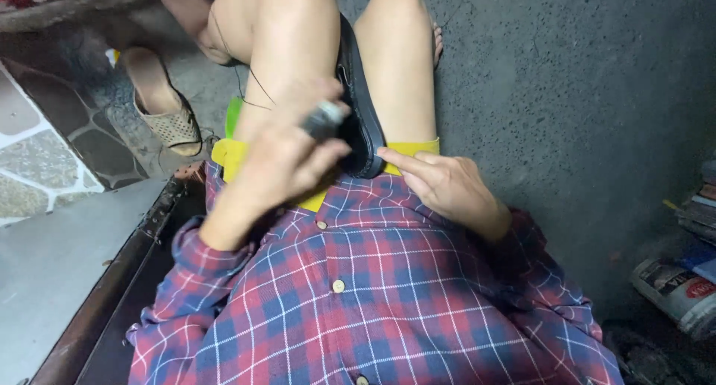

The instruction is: Hand-stitching the sole of a black sandal using a needle and thread while sitting on the floor.

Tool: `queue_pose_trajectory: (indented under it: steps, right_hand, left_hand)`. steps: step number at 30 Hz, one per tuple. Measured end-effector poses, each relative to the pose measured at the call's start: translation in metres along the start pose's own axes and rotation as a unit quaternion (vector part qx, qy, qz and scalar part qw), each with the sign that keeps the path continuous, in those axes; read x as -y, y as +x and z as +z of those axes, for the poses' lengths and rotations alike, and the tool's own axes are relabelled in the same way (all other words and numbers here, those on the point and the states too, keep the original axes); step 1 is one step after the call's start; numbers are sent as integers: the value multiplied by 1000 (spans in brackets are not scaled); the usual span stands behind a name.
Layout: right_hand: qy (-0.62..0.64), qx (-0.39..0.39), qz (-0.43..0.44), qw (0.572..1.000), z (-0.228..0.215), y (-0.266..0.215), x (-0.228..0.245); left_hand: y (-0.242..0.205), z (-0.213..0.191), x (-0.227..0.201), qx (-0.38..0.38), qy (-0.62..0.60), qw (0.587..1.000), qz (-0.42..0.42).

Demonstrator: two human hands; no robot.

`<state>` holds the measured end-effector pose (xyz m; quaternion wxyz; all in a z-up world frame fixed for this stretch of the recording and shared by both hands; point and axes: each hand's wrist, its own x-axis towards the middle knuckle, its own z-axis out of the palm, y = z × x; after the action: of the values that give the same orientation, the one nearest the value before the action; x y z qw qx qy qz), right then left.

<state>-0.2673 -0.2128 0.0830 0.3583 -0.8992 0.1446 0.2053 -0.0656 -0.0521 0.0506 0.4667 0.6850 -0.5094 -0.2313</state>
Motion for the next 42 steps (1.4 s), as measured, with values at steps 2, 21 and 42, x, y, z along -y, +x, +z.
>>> queue_pose_trajectory:
  steps: [2, 21, 42]
  right_hand:
    - [4, 14, 9, 1000, -2, 2, 0]
    - [-203, 234, 97, 946, -46, 26, 27]
    - [-71, -70, -112, 989, 19, 23, -32]
  left_hand:
    - [-18, 33, 24, 39, 29, 999, 19]
    - [-31, 80, 32, 84, 100, 991, -23]
    - [-31, 82, 38, 70, 128, 989, -9]
